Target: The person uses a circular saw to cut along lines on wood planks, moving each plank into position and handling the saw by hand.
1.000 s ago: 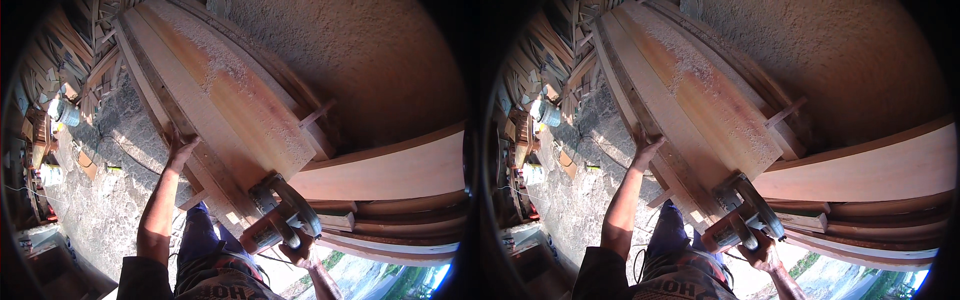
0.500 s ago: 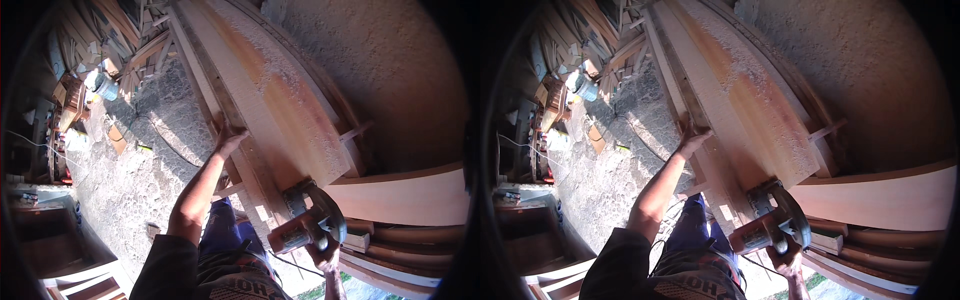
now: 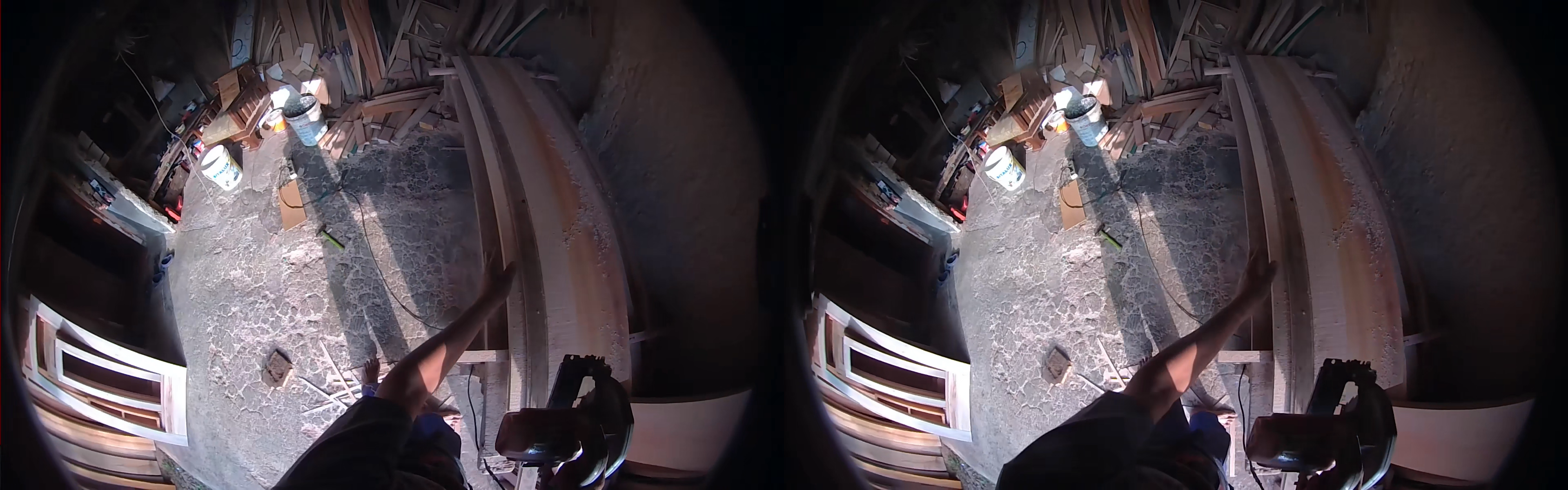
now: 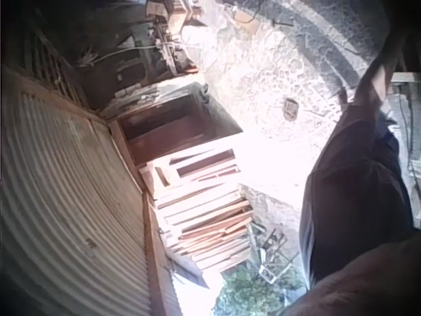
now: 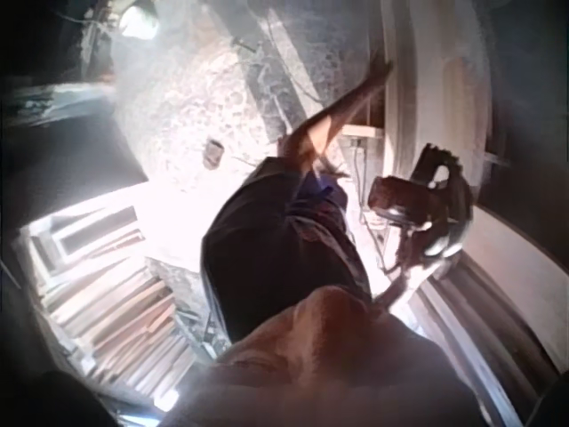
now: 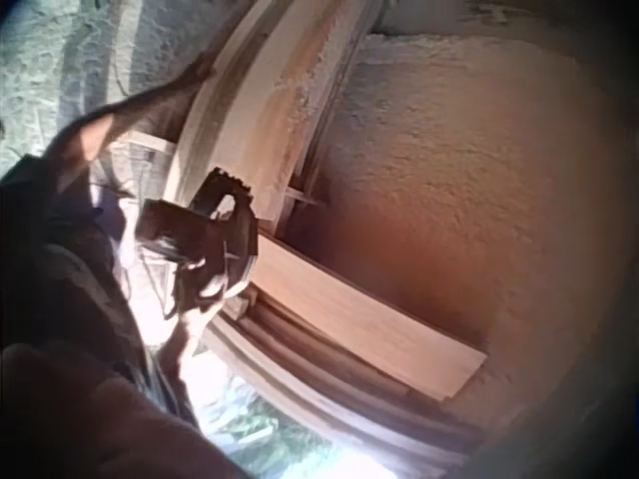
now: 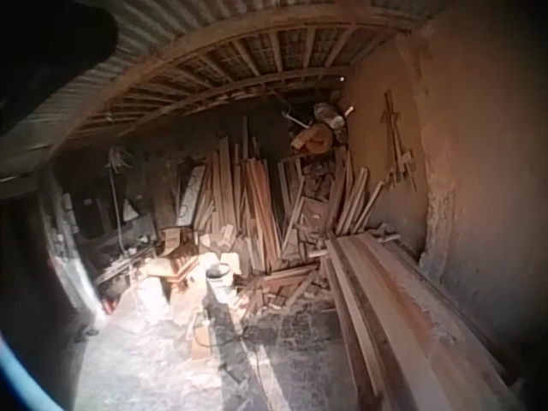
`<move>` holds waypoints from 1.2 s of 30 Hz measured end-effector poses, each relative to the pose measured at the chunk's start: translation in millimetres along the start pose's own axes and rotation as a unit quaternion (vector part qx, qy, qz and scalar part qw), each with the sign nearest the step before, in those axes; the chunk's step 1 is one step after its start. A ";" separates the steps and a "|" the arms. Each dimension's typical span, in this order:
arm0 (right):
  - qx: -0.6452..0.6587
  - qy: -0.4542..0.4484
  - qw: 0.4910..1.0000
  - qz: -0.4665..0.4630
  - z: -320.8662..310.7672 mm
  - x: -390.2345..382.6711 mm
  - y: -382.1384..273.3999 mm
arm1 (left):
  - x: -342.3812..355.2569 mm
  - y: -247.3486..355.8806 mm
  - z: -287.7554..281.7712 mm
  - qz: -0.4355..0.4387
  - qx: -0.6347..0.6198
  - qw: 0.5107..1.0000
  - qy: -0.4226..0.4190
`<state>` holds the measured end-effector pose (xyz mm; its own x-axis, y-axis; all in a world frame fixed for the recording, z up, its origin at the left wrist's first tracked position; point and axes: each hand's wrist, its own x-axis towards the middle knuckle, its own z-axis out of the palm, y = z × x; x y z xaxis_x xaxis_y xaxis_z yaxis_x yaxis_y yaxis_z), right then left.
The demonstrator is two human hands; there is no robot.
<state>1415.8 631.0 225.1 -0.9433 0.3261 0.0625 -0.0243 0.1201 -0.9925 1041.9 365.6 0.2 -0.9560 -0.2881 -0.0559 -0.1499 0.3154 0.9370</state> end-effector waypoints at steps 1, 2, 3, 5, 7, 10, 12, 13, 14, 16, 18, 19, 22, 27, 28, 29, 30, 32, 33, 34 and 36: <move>-0.070 -0.039 0.996 0.042 15.6 4.0 -14.0 | -3.8 -13.4 -32.8 0.023 -0.008 0.998 0.056; -0.157 -0.048 0.983 0.081 24.8 3.6 -27.7 | -20.9 3.9 -52.8 -0.022 -0.085 0.996 0.034; -0.236 -0.070 0.962 0.119 36.2 2.8 -41.2 | -41.3 19.3 -90.4 -0.069 -0.154 0.986 0.017; -0.252 -0.115 0.953 0.121 94.9 11.5 -42.8 | -64.3 -17.9 -169.7 0.001 -0.171 0.972 0.161; -0.237 -0.142 0.956 0.099 162.0 19.9 -36.5 | -92.2 -53.5 -252.0 -0.033 -0.128 0.976 0.176; -0.222 -0.182 0.955 0.068 248.4 29.2 -21.1 | -134.3 -104.6 -345.4 -0.113 -0.023 0.989 0.092; -0.229 -0.195 0.952 0.061 292.0 28.5 -20.9 | -163.5 -153.4 -391.6 -0.160 0.013 0.987 0.019; -0.228 -0.209 0.949 0.061 316.7 27.1 -19.5 | -185.5 -172.6 -422.6 -0.208 -0.005 0.978 0.003; -0.225 -0.222 0.947 0.059 337.8 24.6 -19.9 | -212.3 -206.6 -444.4 -0.211 -0.003 0.977 0.028; -0.218 -0.230 0.947 0.052 367.9 22.0 -22.1 | -245.2 -245.4 -479.3 -0.265 0.039 0.961 0.069; -0.213 -0.245 0.945 0.050 395.1 18.5 -18.5 | -289.5 -283.0 -505.4 -0.318 0.085 0.932 0.149; -0.205 -0.260 0.942 0.049 408.8 18.2 -15.0 | -319.9 -309.0 -515.2 -0.358 0.094 0.912 0.176; -0.197 -0.289 0.936 0.046 439.7 8.2 4.3 | -407.7 -366.5 -529.9 -0.496 0.093 0.846 0.171; -0.176 -0.340 0.923 0.038 491.9 -19.5 57.0 | -489.3 -451.9 -550.5 -0.544 -0.139 0.744 0.363; -0.174 -0.355 0.918 0.040 511.6 -28.6 69.2 | -495.6 -463.9 -553.1 -0.546 -0.170 0.720 0.394; -0.173 -0.370 0.912 0.040 529.5 -38.0 82.3 | -501.1 -476.7 -557.0 -0.546 -0.201 0.694 0.424; -0.176 -0.385 0.905 0.041 544.0 -50.8 96.5 | -505.6 -490.3 -561.2 -0.543 -0.231 0.668 0.452; -0.191 -0.405 0.893 0.044 559.8 -80.7 125.6 | -508.8 -521.3 -570.2 -0.561 -0.274 0.620 0.476; -0.199 -0.426 0.882 0.038 571.5 -92.5 140.3 | -508.4 -541.7 -574.4 -0.564 -0.297 0.591 0.493; -0.216 -0.447 0.868 0.024 580.6 -104.9 153.3 | -504.3 -564.8 -574.7 -0.568 -0.314 0.576 0.497; -0.242 -0.537 0.808 -0.037 614.6 -131.6 143.3 | -499.1 -631.3 -573.7 -0.571 -0.364 0.535 0.505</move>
<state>1332.9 28.9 9.9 -0.6953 -0.6680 -0.2652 -0.2069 0.5393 -0.8163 1758.4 -208.4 -365.7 0.3341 -0.3752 -0.8646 -0.0016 -0.9176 0.3975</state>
